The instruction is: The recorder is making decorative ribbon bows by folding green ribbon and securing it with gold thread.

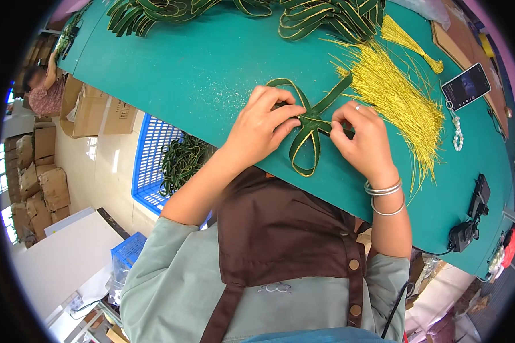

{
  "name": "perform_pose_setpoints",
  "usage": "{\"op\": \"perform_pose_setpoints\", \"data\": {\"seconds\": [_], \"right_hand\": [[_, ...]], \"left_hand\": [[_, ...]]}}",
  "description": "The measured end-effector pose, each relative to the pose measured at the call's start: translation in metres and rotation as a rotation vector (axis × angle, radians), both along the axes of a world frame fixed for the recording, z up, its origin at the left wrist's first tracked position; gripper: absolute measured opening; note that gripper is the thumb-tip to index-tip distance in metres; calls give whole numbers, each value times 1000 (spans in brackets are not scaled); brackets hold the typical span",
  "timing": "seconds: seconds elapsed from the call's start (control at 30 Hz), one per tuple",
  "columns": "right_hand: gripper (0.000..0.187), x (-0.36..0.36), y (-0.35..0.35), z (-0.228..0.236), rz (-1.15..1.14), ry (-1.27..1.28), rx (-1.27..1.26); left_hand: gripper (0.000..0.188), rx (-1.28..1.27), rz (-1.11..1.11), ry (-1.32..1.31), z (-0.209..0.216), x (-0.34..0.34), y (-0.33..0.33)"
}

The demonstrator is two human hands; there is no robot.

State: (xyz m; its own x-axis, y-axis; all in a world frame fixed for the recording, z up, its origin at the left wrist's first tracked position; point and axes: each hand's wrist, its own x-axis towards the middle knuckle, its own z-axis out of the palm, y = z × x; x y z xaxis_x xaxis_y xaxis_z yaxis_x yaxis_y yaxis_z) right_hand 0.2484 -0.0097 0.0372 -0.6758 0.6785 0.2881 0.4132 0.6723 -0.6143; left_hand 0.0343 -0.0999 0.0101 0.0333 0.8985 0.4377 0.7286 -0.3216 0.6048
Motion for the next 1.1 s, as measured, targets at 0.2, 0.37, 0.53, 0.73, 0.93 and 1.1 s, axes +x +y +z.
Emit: {"op": "perform_pose_setpoints", "data": {"seconds": [0.2, 0.37, 0.53, 0.73, 0.93, 1.1], "right_hand": [[7, -6, -4, 1, 13, -80, 26], [4, -7, -4, -1, 94, -71, 160], [6, 9, 8, 8, -12, -31, 114], [16, 2, -2, 16, -24, 164, -160], [17, -4, -8, 10, -65, 493, -769], [19, 7, 3, 5, 62, 598, -1113]], "left_hand": [[20, 86, 4, 37, -4, -2, 4], [15, 193, 16, 77, -7, -4, 7], [19, 234, 137, 48, 18, -28, 9], [13, 285, -90, 155, 46, 3, 28], [13, 301, -130, 196, 45, 21, 39], [13, 337, -137, 228, 47, 24, 42]]}}
